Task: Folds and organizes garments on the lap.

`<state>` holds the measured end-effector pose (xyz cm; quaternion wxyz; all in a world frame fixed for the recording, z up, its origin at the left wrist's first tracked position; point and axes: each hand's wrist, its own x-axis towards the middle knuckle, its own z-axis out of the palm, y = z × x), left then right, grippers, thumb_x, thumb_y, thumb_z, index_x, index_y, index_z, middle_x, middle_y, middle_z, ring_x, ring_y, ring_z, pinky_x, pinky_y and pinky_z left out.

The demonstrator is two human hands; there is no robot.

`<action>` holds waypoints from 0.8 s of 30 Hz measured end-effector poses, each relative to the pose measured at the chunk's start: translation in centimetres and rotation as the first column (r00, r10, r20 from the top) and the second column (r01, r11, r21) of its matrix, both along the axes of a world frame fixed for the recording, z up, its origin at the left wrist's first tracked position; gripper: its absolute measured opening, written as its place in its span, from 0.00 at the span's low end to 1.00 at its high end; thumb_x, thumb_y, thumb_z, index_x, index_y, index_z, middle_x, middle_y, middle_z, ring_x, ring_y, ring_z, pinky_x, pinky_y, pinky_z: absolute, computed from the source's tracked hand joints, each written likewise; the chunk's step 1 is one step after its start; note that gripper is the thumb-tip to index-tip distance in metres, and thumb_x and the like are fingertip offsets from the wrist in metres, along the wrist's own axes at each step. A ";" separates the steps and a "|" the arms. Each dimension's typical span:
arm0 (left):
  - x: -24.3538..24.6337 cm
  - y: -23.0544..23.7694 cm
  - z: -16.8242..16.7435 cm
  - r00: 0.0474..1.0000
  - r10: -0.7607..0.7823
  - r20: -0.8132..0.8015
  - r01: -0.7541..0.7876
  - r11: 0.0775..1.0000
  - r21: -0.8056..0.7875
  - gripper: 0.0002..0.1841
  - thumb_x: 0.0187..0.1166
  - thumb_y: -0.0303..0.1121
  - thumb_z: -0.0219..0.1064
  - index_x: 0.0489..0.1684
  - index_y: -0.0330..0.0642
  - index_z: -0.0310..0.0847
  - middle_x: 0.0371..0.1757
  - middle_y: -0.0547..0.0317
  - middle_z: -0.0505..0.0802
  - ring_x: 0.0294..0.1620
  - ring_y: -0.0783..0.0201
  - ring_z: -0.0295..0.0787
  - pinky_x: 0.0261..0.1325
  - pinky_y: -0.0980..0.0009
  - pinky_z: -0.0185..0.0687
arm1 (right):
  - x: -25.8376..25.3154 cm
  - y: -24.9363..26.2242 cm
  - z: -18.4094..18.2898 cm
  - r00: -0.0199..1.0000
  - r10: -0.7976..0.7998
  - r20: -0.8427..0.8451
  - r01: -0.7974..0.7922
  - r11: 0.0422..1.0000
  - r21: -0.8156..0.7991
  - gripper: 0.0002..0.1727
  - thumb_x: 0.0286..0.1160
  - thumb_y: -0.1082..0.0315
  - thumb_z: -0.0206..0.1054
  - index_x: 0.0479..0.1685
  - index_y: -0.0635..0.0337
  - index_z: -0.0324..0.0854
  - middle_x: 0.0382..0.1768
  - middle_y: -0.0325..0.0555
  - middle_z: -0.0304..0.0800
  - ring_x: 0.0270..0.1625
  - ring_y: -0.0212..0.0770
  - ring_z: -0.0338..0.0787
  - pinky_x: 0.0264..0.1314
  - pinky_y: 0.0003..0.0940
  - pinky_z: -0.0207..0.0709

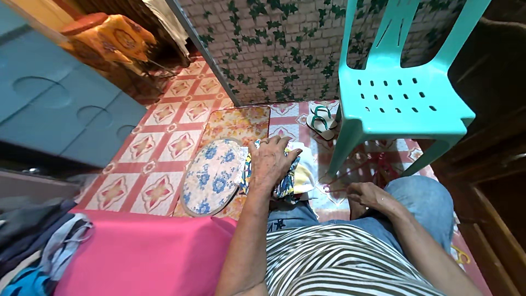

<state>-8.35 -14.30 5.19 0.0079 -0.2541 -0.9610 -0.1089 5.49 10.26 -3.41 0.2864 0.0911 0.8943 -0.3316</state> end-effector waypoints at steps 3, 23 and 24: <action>0.0 0.0 -0.1 1.000 -0.001 -0.006 0.001 1.000 0.002 0.27 0.83 0.56 0.62 0.72 0.50 0.85 0.71 0.48 0.88 0.74 0.40 0.79 0.77 0.26 0.50 | 0.0 0.0 0.0 1.000 0.003 -0.001 -0.003 1.000 0.001 0.19 0.90 0.62 0.58 0.67 0.67 0.81 0.58 0.66 0.88 0.61 0.62 0.88 0.69 0.61 0.74; -0.1 -0.3 -0.6 0.998 -0.019 -0.053 0.020 0.999 0.024 0.27 0.83 0.57 0.63 0.69 0.48 0.86 0.68 0.47 0.89 0.72 0.40 0.81 0.75 0.27 0.53 | 0.1 0.1 0.1 0.999 0.024 -0.022 -0.024 1.000 0.002 0.19 0.89 0.63 0.59 0.66 0.67 0.82 0.58 0.65 0.89 0.62 0.63 0.88 0.69 0.62 0.74; -0.1 -0.3 -0.6 0.998 -0.021 -0.059 0.023 0.999 0.027 0.27 0.83 0.56 0.63 0.69 0.48 0.87 0.67 0.47 0.90 0.72 0.39 0.81 0.75 0.27 0.53 | 0.1 0.1 0.1 0.999 0.025 -0.022 -0.025 1.000 0.003 0.19 0.89 0.63 0.59 0.67 0.67 0.82 0.58 0.65 0.89 0.62 0.63 0.88 0.70 0.62 0.74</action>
